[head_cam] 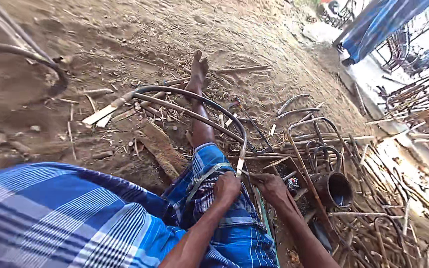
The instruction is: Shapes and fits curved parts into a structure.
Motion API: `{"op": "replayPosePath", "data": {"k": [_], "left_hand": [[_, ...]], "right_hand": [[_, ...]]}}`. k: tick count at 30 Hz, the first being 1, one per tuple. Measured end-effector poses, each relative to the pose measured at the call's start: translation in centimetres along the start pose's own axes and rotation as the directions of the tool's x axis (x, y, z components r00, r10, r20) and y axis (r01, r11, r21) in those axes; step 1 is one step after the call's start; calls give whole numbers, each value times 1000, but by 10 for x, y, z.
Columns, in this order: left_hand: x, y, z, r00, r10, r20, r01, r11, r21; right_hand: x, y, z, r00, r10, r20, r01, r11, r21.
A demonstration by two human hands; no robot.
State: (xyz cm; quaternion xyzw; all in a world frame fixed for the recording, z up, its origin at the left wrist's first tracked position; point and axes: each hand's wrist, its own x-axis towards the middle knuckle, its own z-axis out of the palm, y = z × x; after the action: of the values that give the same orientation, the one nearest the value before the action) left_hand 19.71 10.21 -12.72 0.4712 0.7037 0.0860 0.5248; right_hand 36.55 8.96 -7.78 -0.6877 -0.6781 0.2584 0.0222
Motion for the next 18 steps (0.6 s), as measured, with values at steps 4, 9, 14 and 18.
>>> {"op": "replayPosePath", "data": {"k": [4,9,14,18], "left_hand": [[-3,-9,-9,999,-8,40,12,995,-99],[-3,-15,-12,994,32,100,-21,994,-107],[-1,-20,-10,995,70,75,-62,992,-107],[-4,-17,-11,995,65,74,-60,996,-65]], "right_hand": [[1,-14,12,1000,-15,-1,15,1000,-12],[-5,-17,11,1000,10,-22,-12,994,-107],[-5,-23,21,996,10,-92,-24,987,-158],[15,-17,36,987,86,-136,-105,985,-135]]}}
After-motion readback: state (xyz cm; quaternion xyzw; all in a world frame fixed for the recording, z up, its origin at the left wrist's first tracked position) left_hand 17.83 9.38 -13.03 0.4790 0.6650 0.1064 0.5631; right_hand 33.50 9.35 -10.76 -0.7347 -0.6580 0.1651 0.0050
